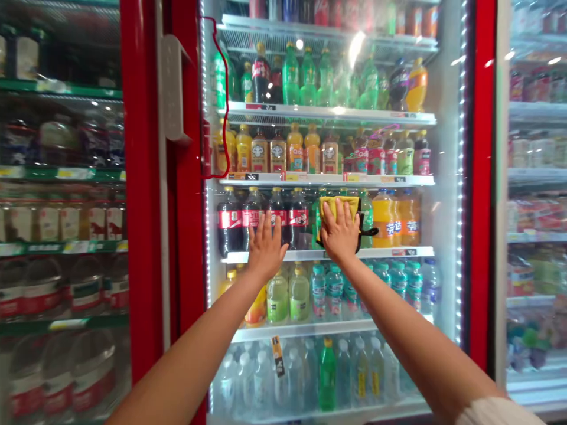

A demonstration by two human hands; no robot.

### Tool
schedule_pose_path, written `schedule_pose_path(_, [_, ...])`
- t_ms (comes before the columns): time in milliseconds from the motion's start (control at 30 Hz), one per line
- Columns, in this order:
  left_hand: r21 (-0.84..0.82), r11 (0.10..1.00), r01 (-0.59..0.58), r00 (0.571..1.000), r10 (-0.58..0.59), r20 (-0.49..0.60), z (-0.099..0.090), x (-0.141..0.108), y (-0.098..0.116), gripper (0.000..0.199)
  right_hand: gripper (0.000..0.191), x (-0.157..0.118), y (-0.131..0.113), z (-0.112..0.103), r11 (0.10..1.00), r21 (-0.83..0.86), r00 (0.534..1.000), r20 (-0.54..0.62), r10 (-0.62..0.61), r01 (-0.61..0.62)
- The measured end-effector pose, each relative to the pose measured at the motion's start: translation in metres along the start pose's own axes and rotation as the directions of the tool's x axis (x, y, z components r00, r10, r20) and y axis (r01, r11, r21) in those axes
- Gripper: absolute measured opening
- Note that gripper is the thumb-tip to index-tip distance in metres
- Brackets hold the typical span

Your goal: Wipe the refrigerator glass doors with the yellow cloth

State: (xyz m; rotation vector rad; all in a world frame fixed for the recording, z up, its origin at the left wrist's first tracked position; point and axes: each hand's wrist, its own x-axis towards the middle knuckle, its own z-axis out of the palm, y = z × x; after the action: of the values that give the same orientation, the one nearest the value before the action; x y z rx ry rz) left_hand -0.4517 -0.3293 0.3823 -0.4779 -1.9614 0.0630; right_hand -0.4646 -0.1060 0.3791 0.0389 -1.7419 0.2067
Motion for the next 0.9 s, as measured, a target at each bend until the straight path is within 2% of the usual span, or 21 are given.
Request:
schedule_pose_path(100, [-0.007,0.999,-0.045,0.999,0.044,-0.004,0.003,0.002,0.012,0.076,0.057,-0.008,0.002,-0.006,0.98,0.009,0.975,0.1,-0.199,0.199])
schedule_pose_path(167, [-0.018,0.997,-0.071,0.997,0.071,-0.011,0.006,0.007,0.023,0.078,0.054,0.011,0.012,-0.016,0.952,0.032,0.941,0.147,-0.306,0.304])
schedule_pose_path(200, [-0.023,0.996,-0.085,0.996,0.084,-0.017,0.008,0.009,0.029,0.079,0.054,0.025,0.021,-0.021,0.948,0.034,0.935,0.155,-0.318,0.317])
schedule_pose_path(267, [-0.032,0.993,-0.116,0.993,0.115,-0.025,0.011,0.015,0.04,0.079,0.054,0.051,0.046,-0.03,0.962,0.015,0.952,0.142,-0.271,0.271])
schedule_pose_path(333, [-0.039,0.989,-0.145,0.989,0.144,-0.026,0.013,0.02,0.05,0.079,0.056,0.065,0.074,-0.034,0.985,-0.014,0.98,0.101,-0.17,0.173])
schedule_pose_path(433, [-0.053,0.985,-0.163,0.986,0.162,-0.026,0.018,0.023,0.061,0.081,0.062,0.049,0.102,-0.031,0.999,-0.031,1.0,0.023,-0.013,0.013])
schedule_pose_path(500, [-0.063,0.984,-0.168,0.986,0.166,-0.031,0.022,0.024,0.069,0.082,0.066,0.023,0.104,-0.025,0.998,-0.034,0.999,-0.011,0.051,-0.052])
schedule_pose_path(533, [-0.069,0.982,-0.174,0.985,0.172,-0.034,0.024,0.024,0.073,0.083,0.067,0.011,0.1,-0.023,0.998,-0.043,0.999,-0.007,0.048,-0.048])
schedule_pose_path(600, [-0.081,0.978,-0.194,0.981,0.191,-0.038,0.028,0.025,0.082,0.083,0.065,-0.004,0.088,-0.022,0.997,-0.069,0.998,0.052,-0.041,0.045])
schedule_pose_path(667, [-0.089,0.973,-0.212,0.977,0.209,-0.043,0.033,0.029,0.092,0.083,0.06,0.0,0.079,-0.027,0.98,-0.079,0.976,0.138,-0.171,0.183])
schedule_pose_path(733, [-0.093,0.975,-0.202,0.979,0.197,-0.057,0.037,0.034,0.104,0.083,0.058,0.02,0.081,-0.034,0.962,-0.07,0.95,0.19,-0.246,0.263])
schedule_pose_path(800, [-0.095,0.98,-0.174,0.983,0.167,-0.078,0.041,0.039,0.114,0.085,0.059,0.044,0.095,-0.041,0.967,-0.072,0.954,0.194,-0.229,0.246])
schedule_pose_path(900, [-0.092,0.977,-0.195,0.977,0.185,-0.104,0.045,0.042,0.124,0.085,0.062,0.061,0.129,-0.043,0.992,-0.106,0.992,0.119,-0.049,0.062])
